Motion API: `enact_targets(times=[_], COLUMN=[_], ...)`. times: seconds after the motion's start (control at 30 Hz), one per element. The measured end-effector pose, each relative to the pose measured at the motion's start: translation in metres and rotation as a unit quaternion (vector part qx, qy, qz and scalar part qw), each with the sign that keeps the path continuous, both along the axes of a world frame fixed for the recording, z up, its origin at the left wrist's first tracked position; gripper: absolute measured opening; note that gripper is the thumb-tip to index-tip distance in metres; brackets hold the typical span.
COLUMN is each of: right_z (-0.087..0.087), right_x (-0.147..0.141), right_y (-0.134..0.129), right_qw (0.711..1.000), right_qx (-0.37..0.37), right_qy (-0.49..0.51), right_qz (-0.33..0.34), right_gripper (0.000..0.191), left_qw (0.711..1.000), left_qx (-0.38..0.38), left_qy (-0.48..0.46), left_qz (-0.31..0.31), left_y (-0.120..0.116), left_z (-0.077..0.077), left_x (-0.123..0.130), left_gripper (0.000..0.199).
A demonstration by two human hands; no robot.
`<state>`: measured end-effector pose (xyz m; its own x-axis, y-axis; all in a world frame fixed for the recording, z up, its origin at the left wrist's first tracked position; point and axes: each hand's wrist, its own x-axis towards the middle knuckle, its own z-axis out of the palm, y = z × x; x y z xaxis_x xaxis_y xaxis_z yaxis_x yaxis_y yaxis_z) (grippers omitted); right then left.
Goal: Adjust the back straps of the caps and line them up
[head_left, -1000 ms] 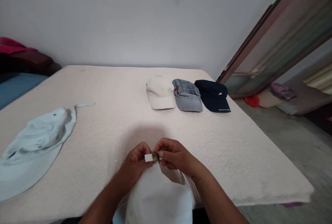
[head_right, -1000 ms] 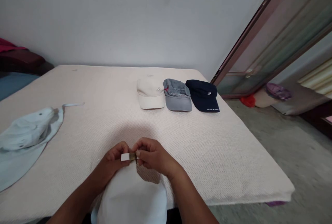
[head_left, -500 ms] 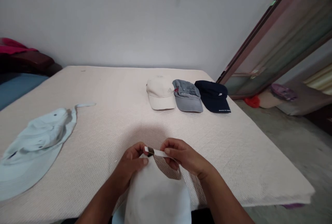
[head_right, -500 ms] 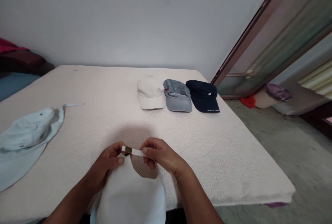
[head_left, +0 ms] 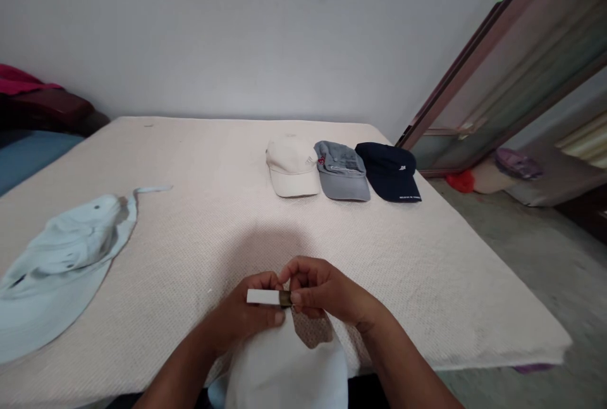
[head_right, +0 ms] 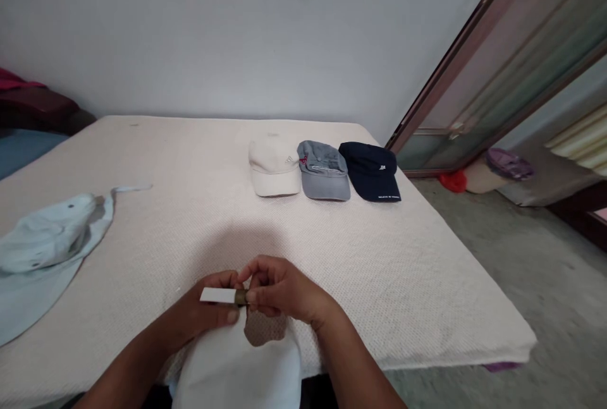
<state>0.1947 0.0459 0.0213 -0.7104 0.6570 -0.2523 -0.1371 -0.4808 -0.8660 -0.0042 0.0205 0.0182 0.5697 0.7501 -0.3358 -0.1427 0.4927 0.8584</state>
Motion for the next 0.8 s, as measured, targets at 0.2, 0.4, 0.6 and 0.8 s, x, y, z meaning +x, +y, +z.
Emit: enact_targets(times=[0.2,0.4,0.6,0.8], right_z=[-0.0010,-0.0021,-0.0008,-0.0013], right_x=[0.0012,0.0001,-0.0003,-0.0026], right_y=[0.0007,0.0010,0.0010,-0.0002], right_qw=[0.996,0.993,1.000,0.995], right_qx=[0.030,0.040,-0.021,-0.058], right_qy=[-0.087,-0.104,0.000,0.068], right_qz=[-0.013,-0.027,-0.024,-0.032], right_gripper=[0.022,0.018,0.019,0.025], left_qw=[0.999,0.996,0.994,0.983], left_qx=[-0.019,-0.068,-0.081,-0.091], left_qy=[-0.004,0.004,-0.032,-0.144], left_qz=[0.048,0.066,0.071,0.064], left_y=[-0.0014,-0.0011,-0.0023,-0.0040], left_z=[0.0008,-0.0029,-0.0010,-0.0032], left_x=[0.0050,0.0083,0.0063,0.0032], left_gripper=[0.027,0.025,0.017,0.025])
